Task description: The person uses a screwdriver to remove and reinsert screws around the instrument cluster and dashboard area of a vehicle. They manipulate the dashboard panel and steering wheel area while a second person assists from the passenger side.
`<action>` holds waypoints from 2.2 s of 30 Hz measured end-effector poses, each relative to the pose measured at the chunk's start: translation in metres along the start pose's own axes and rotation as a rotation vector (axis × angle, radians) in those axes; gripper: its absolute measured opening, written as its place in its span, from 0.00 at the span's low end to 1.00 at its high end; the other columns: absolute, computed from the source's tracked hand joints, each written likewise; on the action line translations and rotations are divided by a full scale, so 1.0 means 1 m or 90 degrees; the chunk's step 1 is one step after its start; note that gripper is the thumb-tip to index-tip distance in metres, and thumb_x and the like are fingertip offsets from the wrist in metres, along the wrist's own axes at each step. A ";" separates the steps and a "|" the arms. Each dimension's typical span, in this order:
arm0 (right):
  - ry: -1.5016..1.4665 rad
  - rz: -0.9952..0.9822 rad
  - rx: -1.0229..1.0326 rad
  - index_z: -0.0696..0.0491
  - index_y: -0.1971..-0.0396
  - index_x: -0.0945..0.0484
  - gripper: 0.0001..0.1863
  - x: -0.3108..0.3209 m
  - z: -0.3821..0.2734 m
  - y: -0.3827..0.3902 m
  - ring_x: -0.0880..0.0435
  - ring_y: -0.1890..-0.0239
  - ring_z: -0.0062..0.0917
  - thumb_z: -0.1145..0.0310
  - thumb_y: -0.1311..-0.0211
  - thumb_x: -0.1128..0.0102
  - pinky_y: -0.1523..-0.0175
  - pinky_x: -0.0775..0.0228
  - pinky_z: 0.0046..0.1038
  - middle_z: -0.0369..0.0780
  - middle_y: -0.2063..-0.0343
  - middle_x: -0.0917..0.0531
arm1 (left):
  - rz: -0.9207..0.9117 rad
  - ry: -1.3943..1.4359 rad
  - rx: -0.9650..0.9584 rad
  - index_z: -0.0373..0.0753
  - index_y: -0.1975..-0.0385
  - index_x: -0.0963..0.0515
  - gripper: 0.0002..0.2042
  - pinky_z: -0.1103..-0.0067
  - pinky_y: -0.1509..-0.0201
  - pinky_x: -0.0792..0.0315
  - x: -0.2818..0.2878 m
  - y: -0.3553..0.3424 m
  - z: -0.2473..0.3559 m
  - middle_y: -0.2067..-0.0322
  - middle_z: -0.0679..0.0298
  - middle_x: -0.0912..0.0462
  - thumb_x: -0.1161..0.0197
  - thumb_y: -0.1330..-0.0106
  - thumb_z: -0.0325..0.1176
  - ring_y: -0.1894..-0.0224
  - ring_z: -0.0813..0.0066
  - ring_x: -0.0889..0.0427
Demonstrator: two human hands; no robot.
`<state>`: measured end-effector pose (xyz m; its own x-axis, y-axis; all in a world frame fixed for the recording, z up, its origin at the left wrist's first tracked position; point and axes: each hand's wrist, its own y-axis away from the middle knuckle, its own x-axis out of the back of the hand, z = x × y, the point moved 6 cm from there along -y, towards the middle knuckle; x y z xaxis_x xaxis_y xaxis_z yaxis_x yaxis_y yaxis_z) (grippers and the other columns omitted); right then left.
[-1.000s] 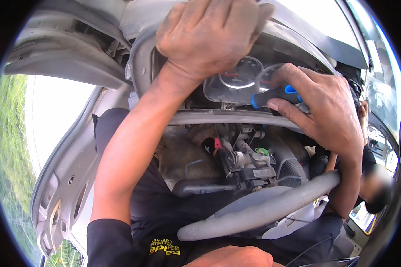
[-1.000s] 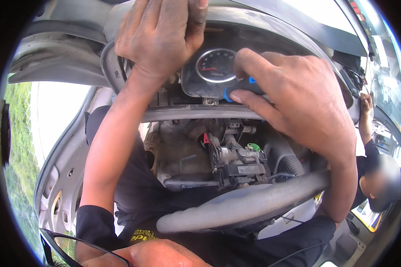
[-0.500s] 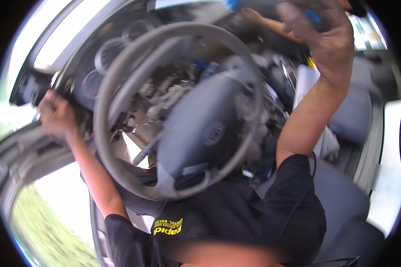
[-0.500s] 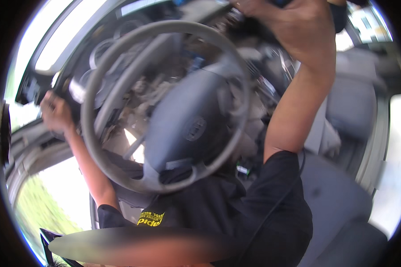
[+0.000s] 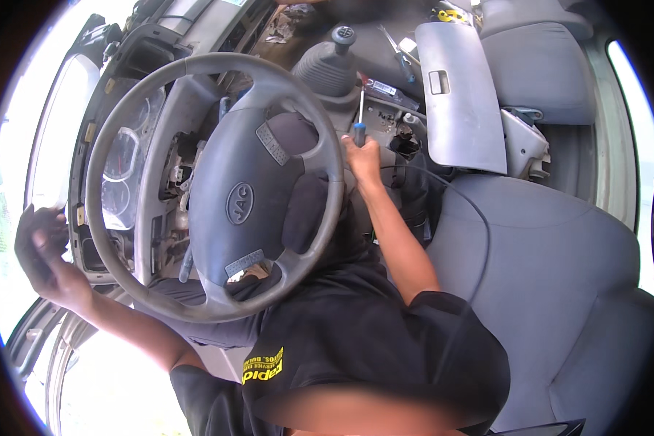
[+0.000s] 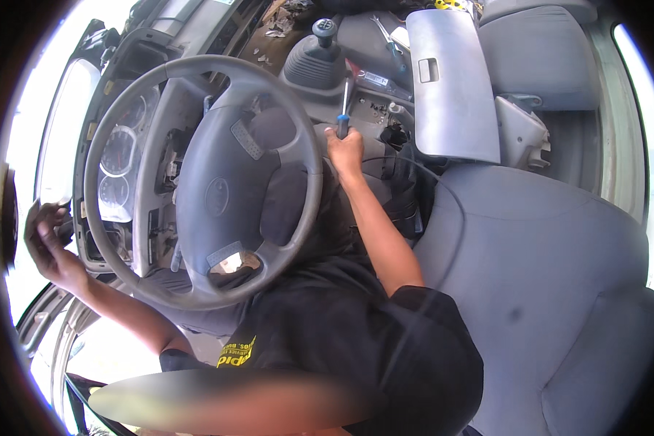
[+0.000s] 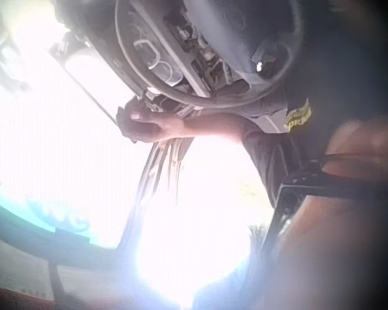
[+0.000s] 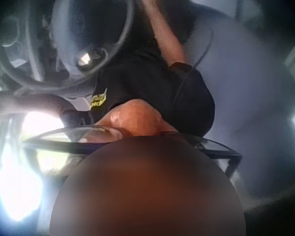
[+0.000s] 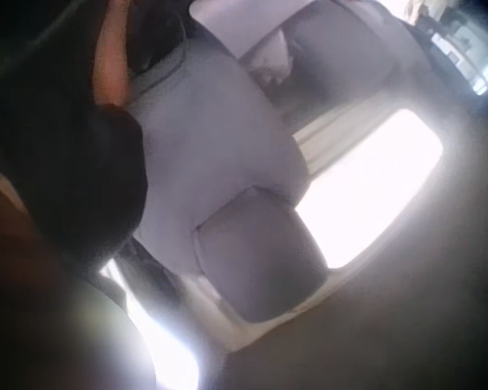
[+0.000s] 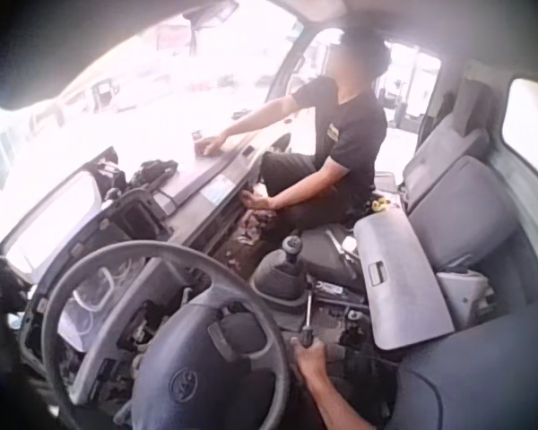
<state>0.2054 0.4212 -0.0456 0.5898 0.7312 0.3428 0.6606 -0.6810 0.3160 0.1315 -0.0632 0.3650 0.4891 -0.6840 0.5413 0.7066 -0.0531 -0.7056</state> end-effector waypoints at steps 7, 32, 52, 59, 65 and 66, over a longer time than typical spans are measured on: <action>0.230 0.212 0.060 0.64 0.62 0.16 0.16 0.026 -0.004 -0.066 0.10 0.56 0.56 0.63 0.36 0.31 0.47 0.21 0.50 0.60 0.63 0.12 | -0.330 -0.028 -0.212 0.32 0.47 0.15 0.11 0.71 0.51 0.18 -0.073 0.002 0.073 0.59 0.54 0.09 0.37 0.23 0.28 0.58 0.67 0.09; 0.598 0.178 -0.012 0.60 0.51 0.15 0.14 0.055 0.036 -0.192 0.12 0.44 0.55 0.74 0.33 0.40 0.45 0.18 0.61 0.54 0.48 0.13 | -0.355 0.005 -0.215 0.45 0.38 0.19 0.20 0.69 0.49 0.16 -0.075 0.056 0.047 0.54 0.62 0.11 0.34 0.30 0.32 0.55 0.65 0.11; 0.721 0.213 0.048 0.54 0.55 0.11 0.12 0.049 0.026 -0.188 0.08 0.52 0.49 0.71 0.29 0.42 0.51 0.13 0.50 0.50 0.54 0.09 | -0.326 -0.003 -0.250 0.44 0.38 0.21 0.21 0.68 0.51 0.17 -0.072 0.067 0.046 0.51 0.63 0.15 0.36 0.32 0.33 0.54 0.65 0.13; 0.731 0.219 0.095 0.56 0.55 0.11 0.11 0.060 0.029 -0.192 0.07 0.53 0.50 0.69 0.30 0.39 0.50 0.13 0.49 0.52 0.55 0.09 | -0.322 0.002 -0.267 0.43 0.39 0.21 0.21 0.68 0.51 0.17 -0.075 0.065 0.047 0.51 0.62 0.15 0.36 0.32 0.32 0.53 0.64 0.13; 0.693 0.170 0.151 0.61 0.57 0.13 0.15 0.050 0.035 -0.184 0.08 0.56 0.54 0.69 0.40 0.27 0.52 0.15 0.53 0.56 0.57 0.10 | -0.331 -0.006 -0.256 0.43 0.40 0.21 0.20 0.69 0.54 0.18 -0.074 0.066 0.048 0.55 0.64 0.17 0.35 0.33 0.32 0.56 0.66 0.14; 0.672 0.155 0.146 0.61 0.57 0.14 0.15 0.045 0.038 -0.179 0.09 0.55 0.54 0.69 0.41 0.27 0.51 0.16 0.54 0.57 0.57 0.10 | -0.335 -0.013 -0.254 0.43 0.41 0.21 0.20 0.69 0.55 0.18 -0.074 0.067 0.049 0.55 0.64 0.17 0.35 0.33 0.32 0.57 0.66 0.14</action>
<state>0.1311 0.5771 -0.1200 0.0951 0.1018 0.9902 0.7154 -0.6987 0.0032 0.1676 0.0193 0.3006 0.1421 -0.4795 0.8660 0.6123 -0.6448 -0.4575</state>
